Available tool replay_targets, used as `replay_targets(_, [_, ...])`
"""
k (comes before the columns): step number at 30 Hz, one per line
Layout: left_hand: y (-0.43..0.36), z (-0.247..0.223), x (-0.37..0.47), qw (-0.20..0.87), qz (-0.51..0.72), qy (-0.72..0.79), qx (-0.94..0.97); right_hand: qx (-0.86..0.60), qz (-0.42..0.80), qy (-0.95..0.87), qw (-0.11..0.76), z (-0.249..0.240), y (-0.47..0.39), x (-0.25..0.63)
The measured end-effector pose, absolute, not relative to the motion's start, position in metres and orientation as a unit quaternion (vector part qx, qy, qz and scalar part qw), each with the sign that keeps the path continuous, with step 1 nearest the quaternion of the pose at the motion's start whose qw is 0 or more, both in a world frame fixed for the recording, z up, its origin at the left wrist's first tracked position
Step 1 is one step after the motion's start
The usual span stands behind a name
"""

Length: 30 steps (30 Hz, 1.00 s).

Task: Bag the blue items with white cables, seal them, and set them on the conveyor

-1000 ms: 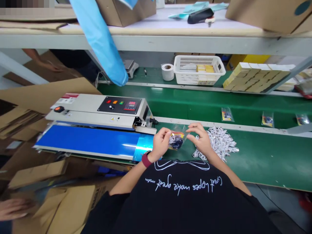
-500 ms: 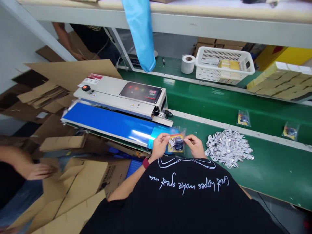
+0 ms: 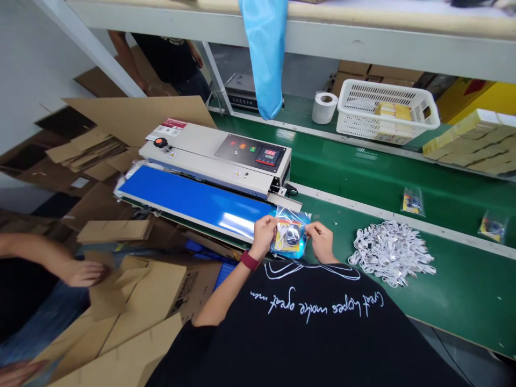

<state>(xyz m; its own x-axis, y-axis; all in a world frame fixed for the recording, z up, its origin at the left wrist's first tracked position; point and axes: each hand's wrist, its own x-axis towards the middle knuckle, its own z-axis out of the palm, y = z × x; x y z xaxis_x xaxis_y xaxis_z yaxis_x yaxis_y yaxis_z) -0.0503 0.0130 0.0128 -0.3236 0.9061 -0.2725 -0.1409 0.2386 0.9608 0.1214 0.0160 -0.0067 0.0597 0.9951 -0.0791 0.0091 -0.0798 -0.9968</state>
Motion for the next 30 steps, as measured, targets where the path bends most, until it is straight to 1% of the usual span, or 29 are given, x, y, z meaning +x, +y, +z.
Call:
replay_targets(4, [0.037,-0.002,-0.073,0.553,0.521,0.600,0.250,-0.556,0.529,-0.423,0.480,-0.017,0.032,0.095])
replay_targets(10, [0.072,-0.013,-0.110,0.591,0.490,0.595,0.238,-0.572,0.548,-0.384,0.475,-0.021,0.052,0.061])
replay_targets(15, [0.088,-0.017,-0.145,0.587,0.484,0.603,0.240,-0.571,0.572,-0.351,0.473,-0.018,0.059,0.026])
replay_targets(22, [0.095,-0.017,-0.204,0.553,0.488,0.629,0.245,-0.546,0.630,-0.304,0.460,-0.013,0.072,-0.041])
replay_targets(24, [0.094,-0.014,-0.225,0.527,0.492,0.644,0.255,-0.534,0.651,-0.294,0.452,-0.011,0.074,-0.060])
replay_targets(26, [0.087,-0.011,-0.248,0.468,0.485,0.684,0.280,-0.521,0.670,-0.285,0.446,-0.010,0.073,-0.075])
replay_targets(28, [0.073,-0.008,-0.270,0.376,0.449,0.745,0.320,-0.508,0.687,-0.270,0.444,-0.009,0.068,-0.084])
replay_targets(30, [0.053,-0.006,-0.286,0.267,0.380,0.803,0.373,-0.494,0.701,-0.259,0.444,-0.009,0.062,-0.088])
